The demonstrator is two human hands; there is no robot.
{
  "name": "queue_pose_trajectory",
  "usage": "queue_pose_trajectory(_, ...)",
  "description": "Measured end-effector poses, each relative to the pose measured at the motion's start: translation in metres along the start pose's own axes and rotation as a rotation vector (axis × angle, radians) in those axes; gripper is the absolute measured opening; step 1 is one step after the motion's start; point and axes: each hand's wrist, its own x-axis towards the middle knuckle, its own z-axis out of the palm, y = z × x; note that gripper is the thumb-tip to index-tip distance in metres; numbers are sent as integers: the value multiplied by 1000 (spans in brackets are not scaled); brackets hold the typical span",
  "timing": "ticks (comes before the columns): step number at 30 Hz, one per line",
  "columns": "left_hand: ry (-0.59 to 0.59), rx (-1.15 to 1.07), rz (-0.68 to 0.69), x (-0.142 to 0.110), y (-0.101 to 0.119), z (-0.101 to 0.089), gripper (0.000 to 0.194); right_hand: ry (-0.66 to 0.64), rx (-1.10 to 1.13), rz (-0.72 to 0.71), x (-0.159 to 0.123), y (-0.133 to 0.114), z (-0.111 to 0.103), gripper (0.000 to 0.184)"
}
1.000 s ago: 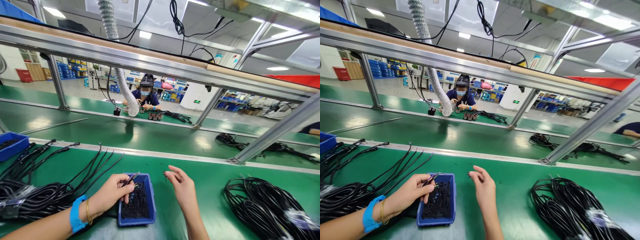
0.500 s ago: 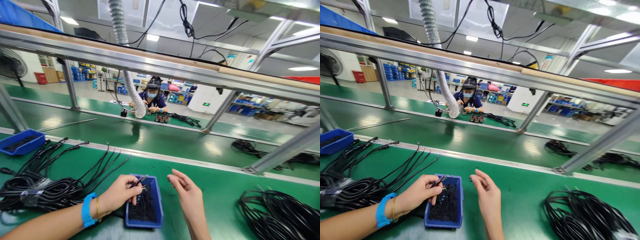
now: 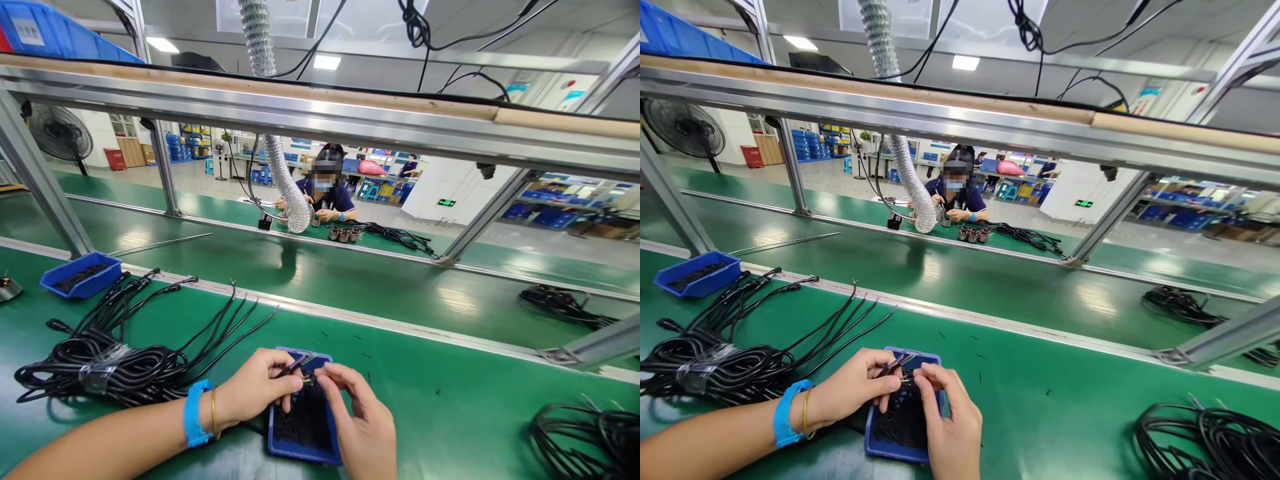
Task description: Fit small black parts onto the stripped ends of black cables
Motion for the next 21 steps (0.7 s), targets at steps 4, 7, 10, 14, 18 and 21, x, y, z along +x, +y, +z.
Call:
queue_pose_trajectory(4, 21, -22, -8, 1, -3, 1, 26, -2, -32, -145, 0, -3, 3, 10)
queue_pose_trajectory(7, 35, -54, -20, 1, -5, 1, 29, -31, -26, -304, 1, -3, 4, 24)
queue_pose_trajectory(10, 40, -77, -17, 2, -7, 0, 34, -138, -10, -368, 1, -1, 4, 39)
queue_pose_trajectory(14, 36, -56, 1, 1, -5, 0, 34, -84, -13, -253, 1, 0, 3, 30)
queue_pose_trajectory(18, 5, 2, -20, 0, -4, 2, 29, 76, 83, 12, -5, 3, 7, 13)
queue_pose_trajectory(21, -6, 18, -21, -1, -4, 3, 28, 98, 171, 37, -8, 3, 11, 10)
